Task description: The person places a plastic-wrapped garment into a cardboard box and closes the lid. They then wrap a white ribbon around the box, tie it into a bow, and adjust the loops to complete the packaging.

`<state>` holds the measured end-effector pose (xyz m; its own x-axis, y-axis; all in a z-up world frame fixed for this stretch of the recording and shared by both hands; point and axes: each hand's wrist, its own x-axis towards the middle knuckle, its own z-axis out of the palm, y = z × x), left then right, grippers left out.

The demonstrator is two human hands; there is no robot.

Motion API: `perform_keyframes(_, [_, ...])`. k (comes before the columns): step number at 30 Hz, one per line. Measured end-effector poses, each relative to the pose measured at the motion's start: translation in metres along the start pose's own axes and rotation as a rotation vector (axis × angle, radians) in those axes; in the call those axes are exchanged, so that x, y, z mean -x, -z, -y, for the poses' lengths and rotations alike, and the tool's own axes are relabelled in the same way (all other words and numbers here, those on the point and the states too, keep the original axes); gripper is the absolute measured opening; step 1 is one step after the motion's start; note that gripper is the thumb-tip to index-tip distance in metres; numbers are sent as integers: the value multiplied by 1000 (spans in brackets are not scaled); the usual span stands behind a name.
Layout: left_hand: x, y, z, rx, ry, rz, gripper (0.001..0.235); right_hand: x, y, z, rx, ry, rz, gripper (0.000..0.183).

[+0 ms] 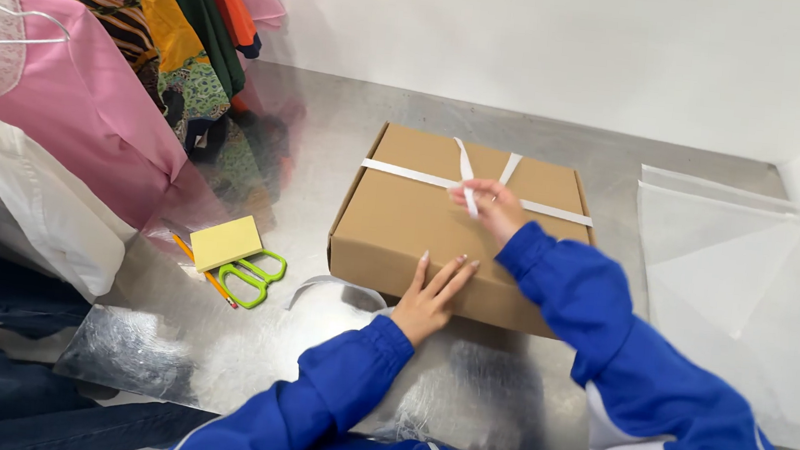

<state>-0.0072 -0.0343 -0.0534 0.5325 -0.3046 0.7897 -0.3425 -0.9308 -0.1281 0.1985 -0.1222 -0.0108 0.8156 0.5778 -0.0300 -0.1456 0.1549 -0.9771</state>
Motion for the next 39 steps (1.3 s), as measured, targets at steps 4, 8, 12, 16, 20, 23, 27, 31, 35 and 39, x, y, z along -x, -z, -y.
perform_keyframes(4, [35,-10,-13,2,67,205,16,28,0,-54,50,48,7,50])
perform_keyframes(8, [52,-29,-11,230,139,339,19,57,-12,-69,15,-30,-36,49])
perform_keyframes(12, [67,-69,1,589,404,511,42,62,-10,-72,50,26,-21,29])
perform_keyframes(16, [66,-122,34,1081,636,388,35,50,-12,-64,44,94,-1,31])
perform_keyframes(20, [-14,-84,81,1539,1259,306,28,35,-17,-51,-35,46,-61,36])
perform_keyframes(23, [-60,-69,103,1633,1403,218,33,35,-21,-16,-95,25,-78,45])
perform_keyframes(27, [-98,-94,117,1569,1375,243,34,36,-26,32,-29,75,23,51])
perform_keyframes(31, [-127,-102,125,1505,1339,282,25,1,18,5,-28,125,21,76])
perform_keyframes(35, [-125,-150,139,1406,1282,343,29,-9,25,13,-40,104,-53,80])
perform_keyframes(39, [-120,-143,137,1440,1286,210,39,-15,23,20,-27,101,-131,68])
